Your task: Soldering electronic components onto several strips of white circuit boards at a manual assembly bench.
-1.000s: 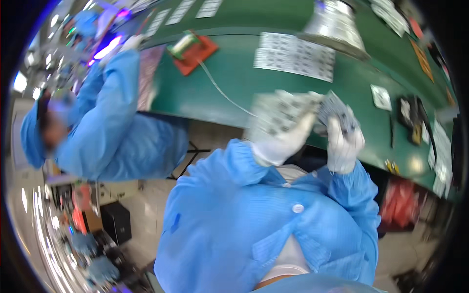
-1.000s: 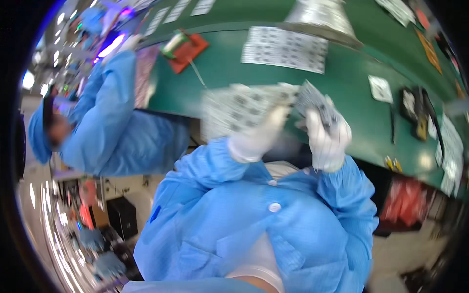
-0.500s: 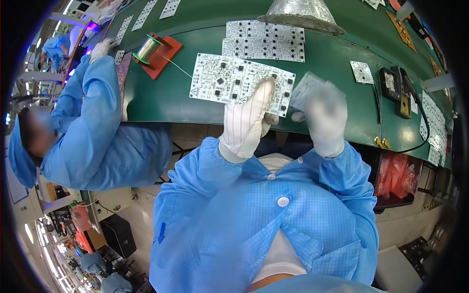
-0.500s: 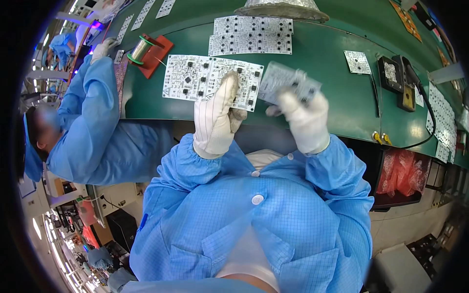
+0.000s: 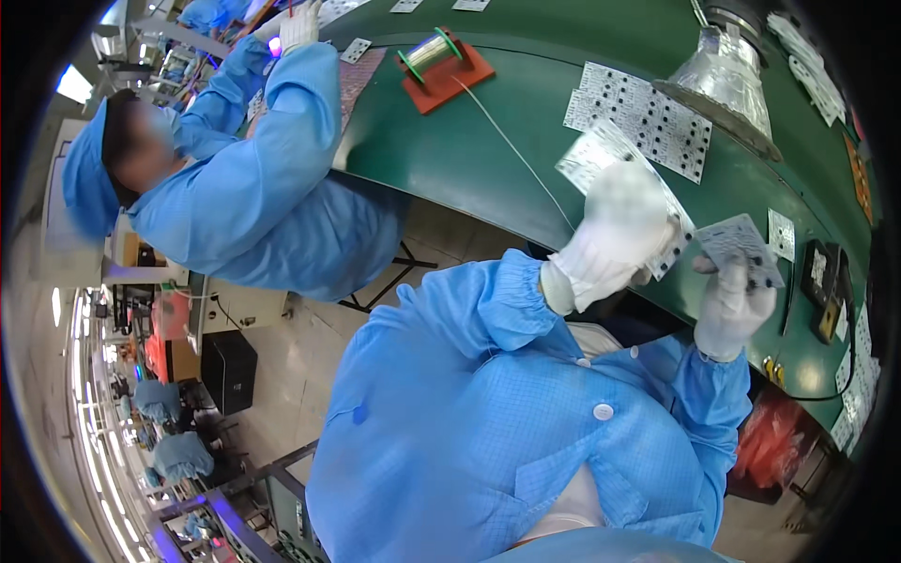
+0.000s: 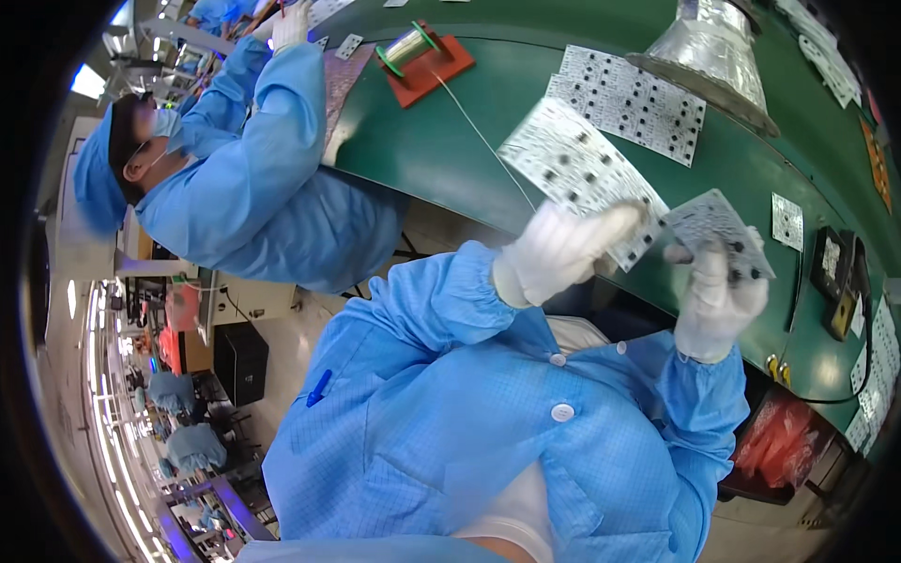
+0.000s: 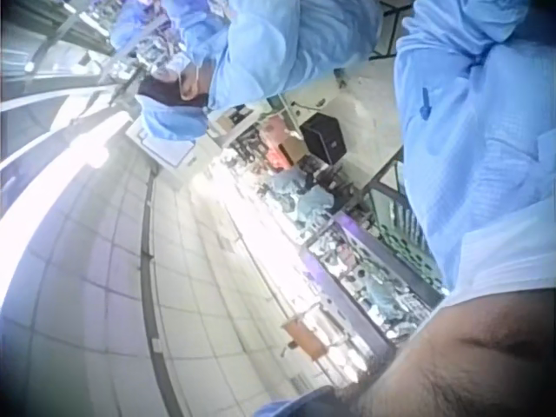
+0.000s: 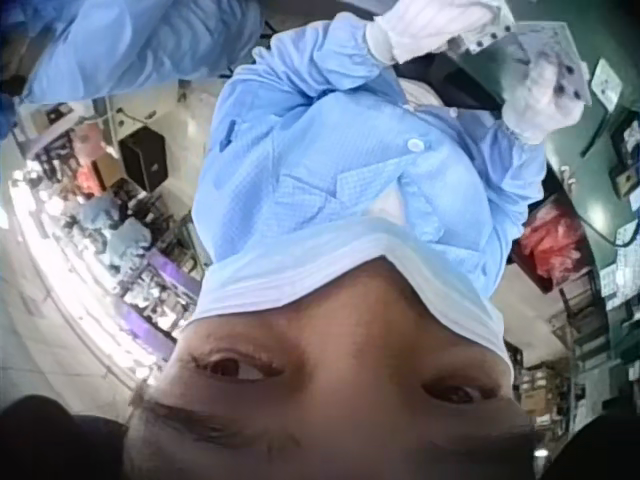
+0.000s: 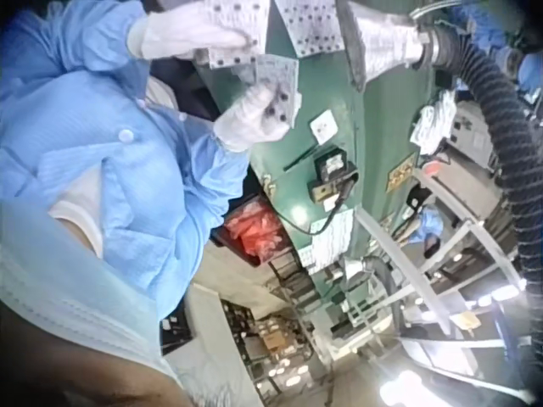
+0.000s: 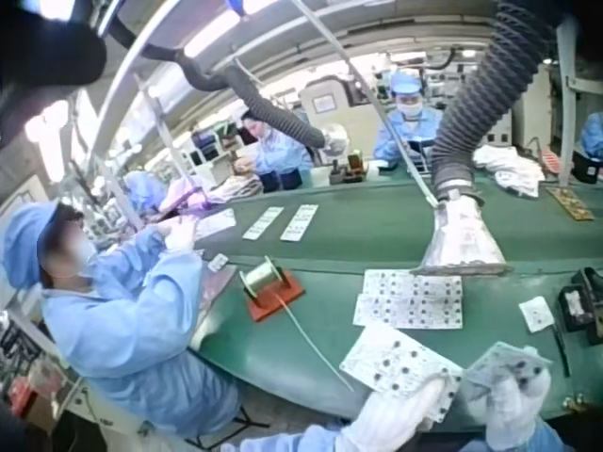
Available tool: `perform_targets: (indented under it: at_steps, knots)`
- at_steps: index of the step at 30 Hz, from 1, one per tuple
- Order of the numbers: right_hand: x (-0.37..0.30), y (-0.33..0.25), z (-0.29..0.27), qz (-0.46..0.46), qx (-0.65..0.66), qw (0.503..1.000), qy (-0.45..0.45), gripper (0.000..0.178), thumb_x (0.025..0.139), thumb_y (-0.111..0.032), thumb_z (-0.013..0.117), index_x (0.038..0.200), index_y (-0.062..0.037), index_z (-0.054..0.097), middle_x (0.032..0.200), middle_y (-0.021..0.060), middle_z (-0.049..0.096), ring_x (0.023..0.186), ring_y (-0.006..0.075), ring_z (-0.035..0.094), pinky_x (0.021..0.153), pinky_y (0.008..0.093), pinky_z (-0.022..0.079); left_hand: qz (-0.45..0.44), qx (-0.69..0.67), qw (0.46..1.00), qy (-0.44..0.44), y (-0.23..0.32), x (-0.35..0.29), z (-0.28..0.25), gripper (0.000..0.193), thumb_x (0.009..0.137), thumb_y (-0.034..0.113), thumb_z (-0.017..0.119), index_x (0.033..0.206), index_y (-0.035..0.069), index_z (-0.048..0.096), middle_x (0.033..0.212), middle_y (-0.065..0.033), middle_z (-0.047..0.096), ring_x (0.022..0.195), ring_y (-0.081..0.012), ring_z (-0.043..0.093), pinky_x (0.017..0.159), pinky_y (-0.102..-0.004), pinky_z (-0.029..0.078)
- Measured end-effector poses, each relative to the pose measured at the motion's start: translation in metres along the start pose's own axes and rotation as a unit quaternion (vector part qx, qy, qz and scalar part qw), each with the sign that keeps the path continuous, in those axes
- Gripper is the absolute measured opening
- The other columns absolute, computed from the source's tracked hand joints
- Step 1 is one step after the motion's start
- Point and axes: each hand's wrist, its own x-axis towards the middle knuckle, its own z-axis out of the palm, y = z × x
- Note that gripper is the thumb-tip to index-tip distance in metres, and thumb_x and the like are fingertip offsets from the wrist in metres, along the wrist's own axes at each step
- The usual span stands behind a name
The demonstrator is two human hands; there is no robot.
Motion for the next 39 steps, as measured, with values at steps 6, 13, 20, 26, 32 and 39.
perform_targets:
  at_steps: [6,13,20,26,32,39]
  knots:
    - [0.004,-0.003,-0.004,-0.061,-0.179,0.97,-0.155,0.029,0.093,-0.015,0.064,0.112,0.0062,0.06,0.096,0.0133,0.064,0.076,0.0178,0.063,0.069,0.0295,0.052,-0.351,-0.367,0.851,-0.131,-0.013,0.005,-0.007,0.058,0.073,0.012,0.066,0.129,0.003,0.052,0.101,-0.0101,0.062,0.082,-0.0253,0.063,0.076,-0.0381,0.051]
    - [0.011,-0.002,-0.001,-0.023,-0.001,0.996,0.087,0.032,0.086,0.0,0.065,0.116,0.0068,0.056,0.098,0.0151,0.066,0.081,0.0222,0.066,0.067,0.0334,0.056,-0.307,-0.504,0.807,-0.032,0.006,0.018,-0.008,0.028,0.085,0.014,0.063,0.111,0.004,0.061,0.088,-0.005,0.064,0.072,-0.0148,0.061,0.059,-0.0283,0.05]
    - [0.009,-0.014,-0.003,-0.095,-0.184,0.974,-0.091,0.027,0.081,0.002,0.068,0.108,0.0044,0.06,0.092,0.0121,0.067,0.076,0.0186,0.065,0.065,0.0289,0.054,-0.142,-0.255,0.956,-0.012,-0.029,0.004,-0.016,0.07,0.067,-0.012,0.064,0.134,-0.005,0.047,0.109,-0.0213,0.065,0.086,-0.035,0.067,0.077,-0.0358,0.055]
    - [0.022,-0.032,0.0,-0.184,-0.173,0.945,-0.207,0.029,0.068,0.004,0.074,0.095,-0.0016,0.065,0.09,0.0124,0.066,0.078,0.0233,0.066,0.067,0.0309,0.052,-0.105,-0.29,0.95,-0.052,-0.021,-0.003,-0.02,0.059,0.076,0.005,0.069,0.132,-0.006,0.049,0.115,-0.0209,0.064,0.094,-0.0341,0.066,0.082,-0.037,0.052]
    - [0.023,-0.044,0.003,-0.189,-0.219,0.953,-0.088,0.022,0.07,0.004,0.069,0.091,-0.0028,0.066,0.081,0.0111,0.064,0.07,0.0217,0.063,0.064,0.03,0.051,-0.106,-0.227,0.967,-0.051,-0.014,0.005,-0.024,0.062,0.072,-0.002,0.067,0.131,0.0,0.051,0.106,-0.0126,0.067,0.08,-0.0285,0.066,0.073,-0.0344,0.053]
    - [0.09,-0.005,-0.068,0.08,-0.195,0.969,0.125,0.023,0.09,-0.013,0.065,0.108,-0.0005,0.066,0.102,0.0041,0.065,0.086,0.0115,0.061,0.075,0.0267,0.049,-0.564,-0.643,0.482,-0.191,-0.009,0.018,-0.033,0.028,0.091,0.025,0.063,0.113,0.008,0.063,0.09,0.0018,0.065,0.063,-0.0074,0.056,0.051,-0.0244,0.044]
